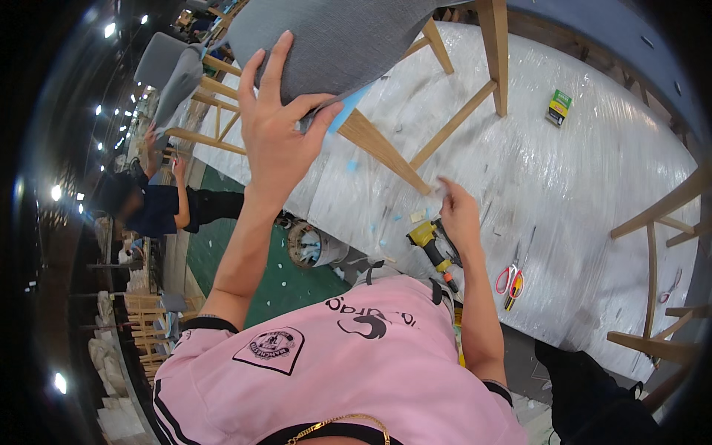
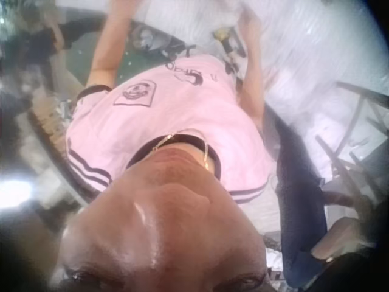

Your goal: The person upholsters a wooden chair by cutting foam and fabric, tucking the fabric around the seat, and securing it with a staple gun. The person repeatedly trims excess material and staples the fabric to the underside of the seat.

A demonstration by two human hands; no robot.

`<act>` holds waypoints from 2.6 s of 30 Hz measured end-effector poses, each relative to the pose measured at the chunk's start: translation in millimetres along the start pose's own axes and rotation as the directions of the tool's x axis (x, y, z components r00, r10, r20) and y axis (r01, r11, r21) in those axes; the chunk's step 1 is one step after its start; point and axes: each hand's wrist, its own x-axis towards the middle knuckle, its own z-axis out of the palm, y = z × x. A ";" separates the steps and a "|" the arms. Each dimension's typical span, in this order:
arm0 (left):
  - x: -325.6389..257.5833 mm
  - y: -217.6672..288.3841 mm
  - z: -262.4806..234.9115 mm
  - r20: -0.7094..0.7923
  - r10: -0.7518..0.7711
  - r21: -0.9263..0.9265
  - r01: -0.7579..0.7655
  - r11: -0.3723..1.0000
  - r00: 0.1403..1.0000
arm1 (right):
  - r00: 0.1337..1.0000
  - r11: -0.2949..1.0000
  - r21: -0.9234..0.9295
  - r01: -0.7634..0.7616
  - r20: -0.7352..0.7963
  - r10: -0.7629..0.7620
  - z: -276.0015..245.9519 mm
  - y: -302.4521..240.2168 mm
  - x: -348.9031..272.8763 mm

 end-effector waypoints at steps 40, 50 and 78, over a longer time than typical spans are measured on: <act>-4.0 8.9 0.2 0.037 0.064 0.110 -0.068 0.992 0.997 | 0.598 0.580 -0.270 -0.769 -0.625 0.502 -80.4 217.9 -203.4; 0.5 -3.2 -2.4 -0.032 0.040 -0.023 -0.041 0.999 0.999 | 0.544 0.379 -0.391 -0.839 -0.631 0.553 -93.0 262.6 -220.7; 0.8 -2.4 -4.6 -0.019 -0.032 -0.109 0.030 0.994 0.999 | 0.954 0.949 0.113 0.294 0.027 -0.299 -30.9 -74.5 38.4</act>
